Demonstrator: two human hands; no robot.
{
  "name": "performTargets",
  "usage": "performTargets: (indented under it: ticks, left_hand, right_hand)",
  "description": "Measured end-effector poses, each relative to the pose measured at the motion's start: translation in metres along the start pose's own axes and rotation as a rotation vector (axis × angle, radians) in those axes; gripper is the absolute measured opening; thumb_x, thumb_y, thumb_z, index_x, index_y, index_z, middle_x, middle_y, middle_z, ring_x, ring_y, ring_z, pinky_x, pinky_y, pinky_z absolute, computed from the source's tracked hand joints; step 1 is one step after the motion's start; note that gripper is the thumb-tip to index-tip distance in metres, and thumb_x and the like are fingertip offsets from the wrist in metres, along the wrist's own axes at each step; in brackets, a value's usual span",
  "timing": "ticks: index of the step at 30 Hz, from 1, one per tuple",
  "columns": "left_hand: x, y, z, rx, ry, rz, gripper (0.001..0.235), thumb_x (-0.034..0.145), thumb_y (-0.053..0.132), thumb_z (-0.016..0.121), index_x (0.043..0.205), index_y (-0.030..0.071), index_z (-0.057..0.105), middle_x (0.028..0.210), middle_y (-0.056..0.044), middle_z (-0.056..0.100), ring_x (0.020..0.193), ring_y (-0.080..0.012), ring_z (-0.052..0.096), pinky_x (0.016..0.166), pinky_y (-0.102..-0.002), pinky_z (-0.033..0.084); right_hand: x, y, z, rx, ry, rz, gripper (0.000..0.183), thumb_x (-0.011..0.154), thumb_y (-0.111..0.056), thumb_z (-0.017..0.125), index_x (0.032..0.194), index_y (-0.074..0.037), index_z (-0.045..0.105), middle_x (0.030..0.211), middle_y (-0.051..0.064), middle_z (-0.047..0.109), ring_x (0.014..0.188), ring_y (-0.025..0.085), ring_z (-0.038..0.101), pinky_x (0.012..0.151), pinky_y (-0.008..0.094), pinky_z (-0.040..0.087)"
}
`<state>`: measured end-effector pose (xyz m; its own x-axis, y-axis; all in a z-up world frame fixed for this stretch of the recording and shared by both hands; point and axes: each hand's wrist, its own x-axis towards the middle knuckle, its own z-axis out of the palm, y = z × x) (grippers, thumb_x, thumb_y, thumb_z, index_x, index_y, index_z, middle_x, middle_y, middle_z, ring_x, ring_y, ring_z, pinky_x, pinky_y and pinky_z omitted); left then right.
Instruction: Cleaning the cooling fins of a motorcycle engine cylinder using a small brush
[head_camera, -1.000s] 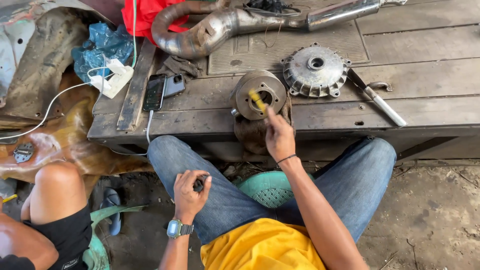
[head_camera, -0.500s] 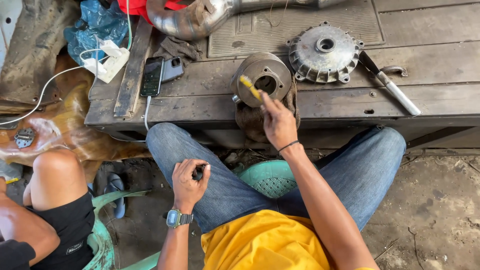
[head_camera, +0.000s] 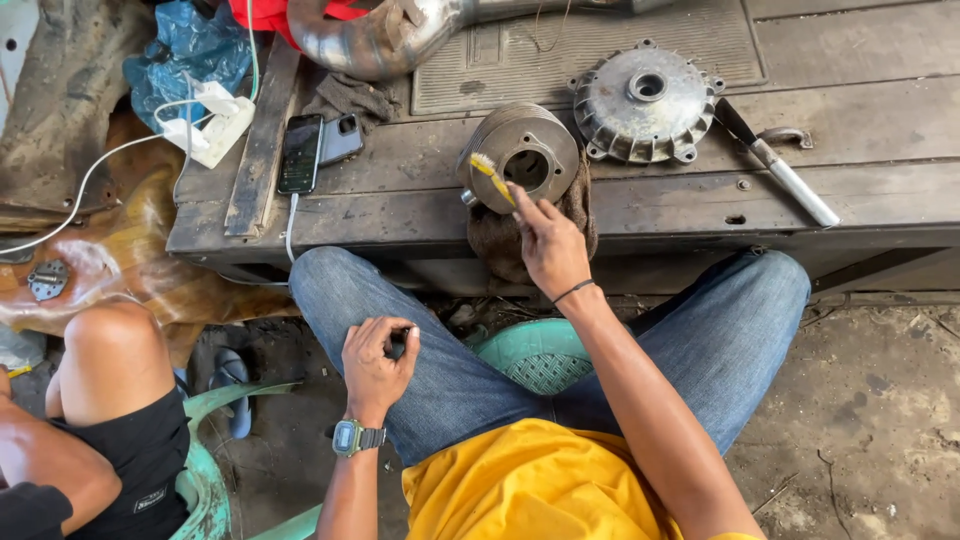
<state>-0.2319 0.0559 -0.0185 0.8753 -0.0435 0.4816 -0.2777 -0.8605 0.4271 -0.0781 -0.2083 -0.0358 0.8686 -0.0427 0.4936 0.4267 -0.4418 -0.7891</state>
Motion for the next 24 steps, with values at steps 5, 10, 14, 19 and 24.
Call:
performTargets:
  ticks: [5,10,14,19,24]
  left_hand:
    - [-0.001,-0.001,-0.001,-0.011,-0.004,-0.019,0.009,0.094,0.026,0.072,0.088,0.019,0.072,0.068,0.002,0.068,0.059,-0.0226,0.062,0.064,-0.034,0.048]
    - [0.000,0.001,0.000,0.007,-0.020,-0.024,0.009,0.095,0.027,0.071,0.088,0.022,0.072,0.070,0.005,0.069,0.063,-0.0204,0.066,0.066,-0.034,0.049]
    - [0.001,0.000,0.000,0.002,-0.015,-0.052,0.009,0.094,0.027,0.072,0.087,0.021,0.072,0.070,0.004,0.070,0.064,-0.0217,0.067,0.066,-0.034,0.049]
    - [0.001,-0.003,0.001,0.012,-0.043,-0.042,0.008,0.094,0.027,0.071,0.088,0.021,0.072,0.070,0.004,0.069,0.063,-0.0215,0.065,0.066,-0.035,0.049]
    - [-0.002,-0.004,0.001,0.011,-0.030,-0.045,0.009,0.094,0.028,0.071,0.088,0.021,0.072,0.069,0.005,0.068,0.062,-0.0208,0.064,0.065,-0.035,0.048]
  right_hand:
    - [0.010,0.009,-0.016,-0.124,0.166,-0.035,0.038,0.107,-0.013,0.052,0.144,-0.018,0.058,0.087,0.016,0.062,0.081,0.038,0.068,0.066,0.048,0.058]
    - [0.002,0.010,-0.011,-0.044,0.017,0.041,0.042,0.101,-0.004,0.057,0.140,-0.021,0.062,0.092,0.014,0.069,0.082,0.031,0.069,0.073,0.044,0.059]
    - [0.017,0.010,-0.014,-0.012,0.137,0.026,0.042,0.103,-0.002,0.056,0.143,-0.011,0.056,0.095,0.020,0.068,0.085,0.036,0.070,0.072,0.047,0.059]
    - [0.002,0.016,-0.001,-0.095,-0.022,-0.004,0.041,0.103,-0.013,0.056,0.142,-0.023,0.059,0.091,0.010,0.068,0.081,0.030,0.070,0.072,0.044,0.060]
    - [-0.001,0.021,0.008,0.110,0.130,0.085,0.046,0.102,-0.002,0.055,0.144,-0.020,0.056,0.096,0.008,0.068,0.087,0.021,0.067,0.081,0.038,0.058]
